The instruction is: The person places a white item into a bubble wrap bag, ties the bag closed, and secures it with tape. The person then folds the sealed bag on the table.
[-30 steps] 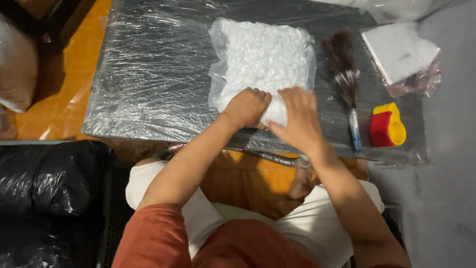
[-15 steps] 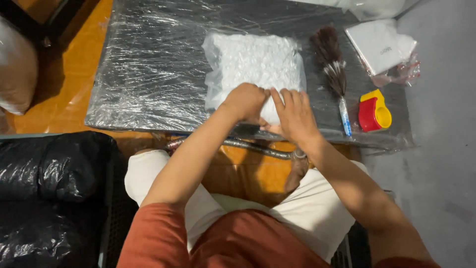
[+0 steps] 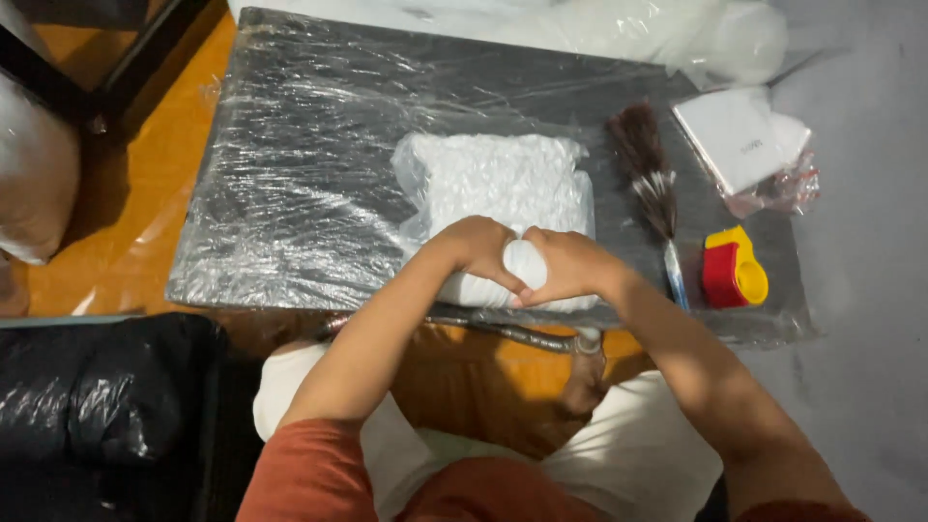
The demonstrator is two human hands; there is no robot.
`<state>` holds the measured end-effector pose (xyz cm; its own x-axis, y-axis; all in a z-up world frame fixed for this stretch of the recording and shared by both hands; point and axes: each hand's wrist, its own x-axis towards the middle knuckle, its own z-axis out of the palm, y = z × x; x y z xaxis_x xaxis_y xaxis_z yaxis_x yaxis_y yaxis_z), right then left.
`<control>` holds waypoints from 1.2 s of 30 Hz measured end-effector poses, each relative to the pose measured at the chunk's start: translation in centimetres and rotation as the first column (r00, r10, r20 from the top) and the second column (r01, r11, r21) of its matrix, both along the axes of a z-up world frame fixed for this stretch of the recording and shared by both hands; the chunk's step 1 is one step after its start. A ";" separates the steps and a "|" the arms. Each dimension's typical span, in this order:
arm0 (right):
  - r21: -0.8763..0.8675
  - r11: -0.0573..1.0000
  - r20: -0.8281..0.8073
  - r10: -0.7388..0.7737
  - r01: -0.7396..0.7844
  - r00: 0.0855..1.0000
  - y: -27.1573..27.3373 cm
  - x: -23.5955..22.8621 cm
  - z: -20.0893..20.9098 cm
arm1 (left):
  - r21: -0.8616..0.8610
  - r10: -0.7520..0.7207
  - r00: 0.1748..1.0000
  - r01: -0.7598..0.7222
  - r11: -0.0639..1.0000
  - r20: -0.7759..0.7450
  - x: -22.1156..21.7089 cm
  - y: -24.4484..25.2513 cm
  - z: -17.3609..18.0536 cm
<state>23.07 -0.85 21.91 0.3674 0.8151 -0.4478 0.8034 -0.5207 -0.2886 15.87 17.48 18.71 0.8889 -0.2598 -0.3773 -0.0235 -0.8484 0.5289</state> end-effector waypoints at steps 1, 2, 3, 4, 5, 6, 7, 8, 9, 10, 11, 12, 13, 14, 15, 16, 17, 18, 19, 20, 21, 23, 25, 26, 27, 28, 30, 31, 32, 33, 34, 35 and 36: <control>0.000 1.000 0.001 0.004 -0.004 1.000 0.4 0.6 0.0 | 0.000 0.004 1.000 -0.004 1.000 0.001 -0.4 0.1 0.5; -0.035 0.999 -0.041 0.005 -0.007 0.999 0.8 1.1 0.1 | -0.024 0.038 0.999 -0.038 0.999 0.008 -0.9 0.3 1.0; -0.070 0.997 -0.082 0.008 -0.014 0.997 1.2 1.7 0.2 | -0.048 0.074 0.997 -0.074 0.996 0.015 -1.4 0.4 1.5; -0.071 0.997 -0.080 0.015 -0.021 0.997 1.5 1.6 0.8 | -0.049 0.082 0.996 -0.081 0.996 0.017 -2.1 0.0 0.9; -0.110 0.993 -0.114 0.020 -0.032 0.993 1.9 1.5 1.4 | -0.052 0.078 0.984 -0.070 0.996 0.161 -2.7 -0.2 0.4; -0.148 0.988 -0.149 0.023 -0.045 0.989 2.3 1.3 1.9 | -0.051 0.071 0.951 -0.058 0.997 0.301 -3.4 -0.4 -0.1; -0.144 0.988 -0.150 0.025 -0.047 0.988 2.2 2.0 1.0 | -0.047 0.071 0.951 -0.060 0.997 0.300 -3.5 -0.8 -0.3; -0.149 0.989 -0.156 0.001 -0.025 0.988 2.0 2.7 0.0 | 0.193 -0.003 0.910 -0.085 0.977 0.415 -3.7 -1.1 -0.5; -0.155 0.988 -0.160 -0.024 -0.001 0.987 1.8 3.4 -0.9 | 0.415 -0.104 0.858 -0.134 0.900 0.503 -3.8 -1.5 -0.6; -0.154 0.988 -0.161 -0.024 -0.001 0.987 2.1 3.5 -0.8 | 0.417 -0.105 0.858 -0.134 0.899 0.503 -4.2 -1.6 -0.8; -0.170 0.985 -0.163 -0.027 -0.001 0.986 2.2 3.6 -0.7 | 0.387 -0.068 0.859 -0.157 0.909 0.508 -4.7 -2.0 -1.0; -0.186 0.983 -0.166 -0.031 0.000 0.986 2.4 3.6 -0.5 | 0.356 -0.030 0.858 -0.180 0.917 0.513 -5.2 -2.3 -1.2; -0.180 0.984 -0.154 -0.021 -0.007 0.988 2.5 3.8 -0.6 | 0.360 -0.026 0.852 -0.193 0.913 0.523 -5.0 -2.3 -2.3; -0.201 0.979 -0.179 -0.014 -0.023 0.984 2.5 4.0 -0.6 | 0.280 0.009 0.778 -0.238 0.930 0.629 -4.7 -2.3 -3.3; -0.224 0.974 -0.208 -0.011 -0.037 0.978 2.4 3.9 -0.9 | 0.195 0.048 0.694 -0.267 0.944 0.719 -4.6 -2.5 -4.6; -0.220 0.974 -0.202 -0.003 -0.043 0.979 2.9 4.2 -0.2 | 0.197 0.050 0.688 -0.275 0.941 0.724 -3.7 -2.0 -5.0; -0.224 0.974 -0.218 -0.010 -0.040 0.976 3.0 4.0 0.2 | 0.163 0.081 0.680 -0.287 0.944 0.729 -3.3 -1.9 -5.7; -0.228 0.973 -0.234 -0.017 -0.038 0.972 3.1 4.0 0.6 | 0.129 0.112 0.671 -0.299 0.945 0.733 -2.8 -1.8 -6.3; -0.226 0.973 -0.235 -0.016 -0.039 0.972 3.3 4.5 0.2 | 0.132 0.111 0.672 -0.300 0.945 0.733 -2.5 -1.5 -5.6; -0.242 0.969 -0.253 -0.018 -0.046 0.967 3.5 5.0 -0.1 | 0.094 0.159 0.724 -0.296 0.951 0.671 -2.1 -1.2 -4.9; -0.254 0.966 -0.268 -0.019 -0.051 0.963 3.9 5.7 -0.3 | 0.058 0.202 0.770 -0.295 0.954 0.606 -1.6 -0.6 -4.0; -0.217 0.974 -0.317 -0.003 -0.069 0.948 3.9 8.6 -2.5 | 0.062 0.230 0.839 -0.297 0.953 0.493 -0.4 0.2 -2.9; -0.186 0.979 -0.372 0.013 -0.088 0.928 4.3 10.6 -4.1 | 0.062 0.259 0.895 -0.301 0.952 0.362 1.1 1.2 -2.7; -0.170 0.983 -0.425 -0.012 -0.067 0.905 4.8 11.3 -4.5 | 0.066 0.274 0.915 -0.306 0.950 0.296 2.1 1.9 -2.9; -0.157 0.987 -0.475 -0.040 -0.040 0.879 5.0 12.0 -4.9 | 0.070 0.283 0.931 -0.306 0.950 0.229 3.2 2.4 -3.1; -0.159 0.987 -0.480 -0.045 -0.037 0.876 5.3 12.4 -5.3 | 0.069 0.280 0.934 -0.302 0.951 0.223 3.4 2.8 -2.5; -0.134 0.990 -0.529 -0.103 0.037 0.842 5.7 13.3 -5.7 | 0.021 0.328 0.937 -0.333 0.943 0.124 3.9 3.3 -1.1; -0.144 0.989 -0.528 -0.110 0.039 0.842 5.6 13.0 -5.0 | 0.012 0.327 0.937 -0.331 0.944 0.120 4.6 3.6 -1.7; -0.141 0.988 -0.523 -0.127 0.061 0.843 5.5 12.7 -4.2 | 0.004 0.334 0.936 -0.336 0.942 0.116 5.1 3.9 -2.3; -0.135 0.987 -0.518 -0.143 0.085 0.843 5.4 12.2 -3.5 | 0.000 0.339 0.934 -0.341 0.940 0.112 5.6 4.1 -2.9; -0.142 0.986 -0.517 -0.150 0.088 0.843 5.1 11.2 -2.6 | -0.006 0.336 0.935 -0.338 0.941 0.110 5.4 3.9 -2.8; -0.146 0.984 -0.452 -0.161 0.105 0.878 5.1 10.3 -1.7 | -0.005 0.327 0.939 -0.328 0.945 0.104 5.3 3.9 -2.4; -0.148 0.981 -0.384 -0.171 0.122 0.908 5.1 9.3 -0.7 | -0.005 0.317 0.943 -0.319 0.948 0.098 5.1 3.9 -2.1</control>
<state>32.39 4.26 21.23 0.2532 0.6980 -0.6698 0.5496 -0.6736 -0.4942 20.94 21.40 16.64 0.9569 0.0460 -0.2867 0.1979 -0.8258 0.5281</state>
